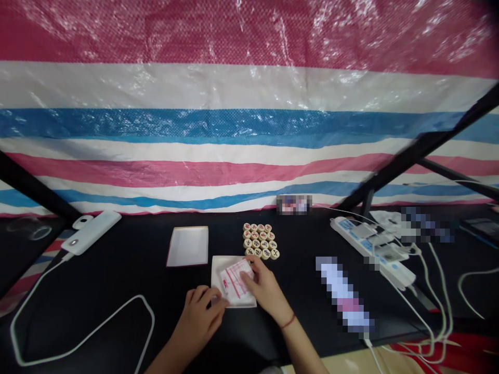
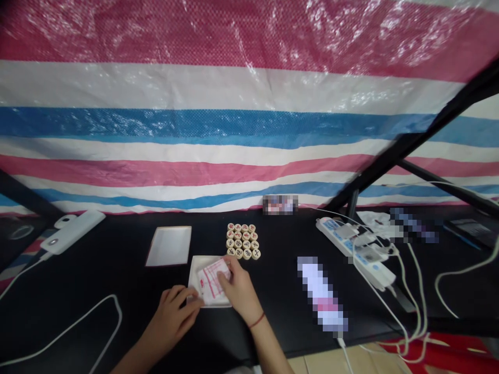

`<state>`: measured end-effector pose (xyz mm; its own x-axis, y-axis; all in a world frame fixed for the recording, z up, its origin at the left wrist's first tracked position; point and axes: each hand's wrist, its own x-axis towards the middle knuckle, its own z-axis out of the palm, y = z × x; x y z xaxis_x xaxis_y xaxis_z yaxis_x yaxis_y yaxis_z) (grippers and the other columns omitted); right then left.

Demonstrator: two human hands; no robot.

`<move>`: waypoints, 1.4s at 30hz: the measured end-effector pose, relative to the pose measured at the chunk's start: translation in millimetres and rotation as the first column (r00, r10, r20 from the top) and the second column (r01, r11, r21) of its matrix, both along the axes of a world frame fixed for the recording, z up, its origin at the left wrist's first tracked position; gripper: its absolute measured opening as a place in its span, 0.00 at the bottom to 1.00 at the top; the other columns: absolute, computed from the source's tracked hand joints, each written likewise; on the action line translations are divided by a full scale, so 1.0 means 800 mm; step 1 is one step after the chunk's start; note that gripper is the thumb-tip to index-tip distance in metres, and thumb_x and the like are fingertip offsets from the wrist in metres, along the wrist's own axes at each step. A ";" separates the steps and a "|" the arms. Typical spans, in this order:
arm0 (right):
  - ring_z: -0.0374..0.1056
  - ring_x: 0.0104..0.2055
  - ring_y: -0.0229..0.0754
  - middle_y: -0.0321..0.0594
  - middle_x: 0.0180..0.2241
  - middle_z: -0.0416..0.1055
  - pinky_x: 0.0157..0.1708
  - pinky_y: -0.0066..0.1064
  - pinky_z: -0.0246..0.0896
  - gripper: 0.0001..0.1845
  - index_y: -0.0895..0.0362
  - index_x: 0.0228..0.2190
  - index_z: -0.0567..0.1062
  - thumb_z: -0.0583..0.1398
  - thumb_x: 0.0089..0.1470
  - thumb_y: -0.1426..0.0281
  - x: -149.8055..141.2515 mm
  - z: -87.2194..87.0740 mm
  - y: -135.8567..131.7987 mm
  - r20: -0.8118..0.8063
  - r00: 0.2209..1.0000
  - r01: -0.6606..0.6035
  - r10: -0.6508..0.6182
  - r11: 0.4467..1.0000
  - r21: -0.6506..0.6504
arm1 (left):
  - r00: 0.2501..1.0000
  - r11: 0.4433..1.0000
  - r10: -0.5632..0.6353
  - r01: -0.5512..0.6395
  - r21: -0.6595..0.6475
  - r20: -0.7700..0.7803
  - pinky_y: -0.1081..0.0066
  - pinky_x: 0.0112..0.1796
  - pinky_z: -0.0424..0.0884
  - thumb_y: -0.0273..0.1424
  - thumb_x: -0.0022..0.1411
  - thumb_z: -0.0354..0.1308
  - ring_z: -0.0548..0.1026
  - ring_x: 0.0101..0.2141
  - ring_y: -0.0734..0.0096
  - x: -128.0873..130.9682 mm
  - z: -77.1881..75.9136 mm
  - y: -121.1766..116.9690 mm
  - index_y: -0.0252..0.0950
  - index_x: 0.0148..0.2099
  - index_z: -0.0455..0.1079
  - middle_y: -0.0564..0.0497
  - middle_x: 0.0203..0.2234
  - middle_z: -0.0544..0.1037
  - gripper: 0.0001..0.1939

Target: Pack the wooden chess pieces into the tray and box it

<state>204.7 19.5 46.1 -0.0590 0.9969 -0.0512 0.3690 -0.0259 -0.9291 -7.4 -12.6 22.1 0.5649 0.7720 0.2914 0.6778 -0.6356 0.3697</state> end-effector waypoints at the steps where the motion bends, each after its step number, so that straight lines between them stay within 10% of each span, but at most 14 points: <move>1: 0.70 0.31 0.42 0.41 0.32 0.74 0.32 0.29 0.62 0.19 0.58 0.49 0.65 0.54 0.55 0.69 -0.009 -0.005 -0.002 0.123 0.992 0.029 -0.034 0.999 0.041 | 1.000 1.000 0.004 -0.004 -0.005 0.011 0.62 0.39 0.62 0.22 0.60 0.55 0.68 0.41 0.61 0.000 0.000 -0.001 0.44 0.44 0.70 0.51 0.41 0.75 0.13; 7: 0.72 0.29 0.43 0.41 0.30 0.75 0.27 0.26 0.57 0.16 0.56 0.48 0.69 0.51 0.59 0.71 -0.029 -0.014 -0.016 0.633 0.770 0.010 -0.081 0.993 0.115 | 0.995 0.999 0.010 -0.004 -0.054 0.104 0.64 0.38 0.66 0.25 0.59 0.58 0.70 0.38 0.63 -0.005 -0.003 0.000 0.39 0.47 0.69 0.48 0.39 0.73 0.13; 16: 0.67 0.37 0.48 0.47 0.36 0.72 0.38 0.36 0.61 0.15 0.59 0.47 0.72 0.58 0.57 0.69 -0.037 -0.003 -0.024 0.756 0.626 0.030 -0.192 0.974 0.222 | 0.991 0.992 -0.069 0.081 -0.101 0.113 0.67 0.35 0.67 0.25 0.60 0.57 0.70 0.33 0.67 0.001 -0.008 0.003 0.38 0.35 0.69 0.51 0.32 0.71 0.03; 23: 0.60 0.48 0.49 0.43 0.48 0.71 0.44 0.40 0.55 0.10 0.52 0.42 0.75 0.58 0.58 0.71 -0.033 -0.006 -0.022 0.765 0.644 -0.228 -0.015 0.950 0.211 | 0.990 0.993 -0.071 0.082 -0.081 0.125 0.68 0.36 0.65 0.26 0.62 0.55 0.68 0.33 0.69 0.000 -0.011 0.002 0.38 0.35 0.69 0.51 0.31 0.70 0.04; 31: 0.61 0.49 0.48 0.44 0.49 0.70 0.45 0.40 0.54 0.12 0.52 0.45 0.74 0.56 0.60 0.70 -0.032 -0.006 -0.020 0.713 0.701 -0.211 0.010 0.958 0.194 | 0.991 0.994 -0.065 0.074 -0.077 0.120 0.68 0.36 0.65 0.25 0.62 0.55 0.68 0.33 0.69 0.001 -0.009 0.002 0.38 0.35 0.70 0.51 0.32 0.70 0.04; 37: 0.60 0.51 0.50 0.49 0.49 0.69 0.49 0.41 0.53 0.16 0.57 0.48 0.73 0.53 0.60 0.68 -0.002 0.014 0.060 0.702 0.676 -0.065 -0.225 0.930 0.361 | 0.986 0.995 -0.074 0.083 -0.052 0.151 0.69 0.35 0.65 0.24 0.61 0.55 0.69 0.33 0.70 0.002 -0.007 0.003 0.37 0.34 0.69 0.51 0.31 0.70 0.04; 42: 0.61 0.49 0.52 0.51 0.49 0.68 0.44 0.38 0.57 0.22 0.59 0.51 0.69 0.56 0.57 0.63 -0.002 0.024 0.146 0.859 0.498 -0.016 -0.115 0.990 0.141 | 0.986 0.995 -0.077 0.086 -0.054 0.147 0.68 0.35 0.65 0.23 0.60 0.56 0.69 0.33 0.69 0.001 -0.009 0.004 0.38 0.36 0.70 0.51 0.32 0.71 0.05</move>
<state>202.9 136.6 65.1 -0.0008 0.9979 0.0651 0.9897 0.0101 -0.1431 -6.4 -9.8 15.0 0.5822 0.7435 0.3290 0.5611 -0.6602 0.4993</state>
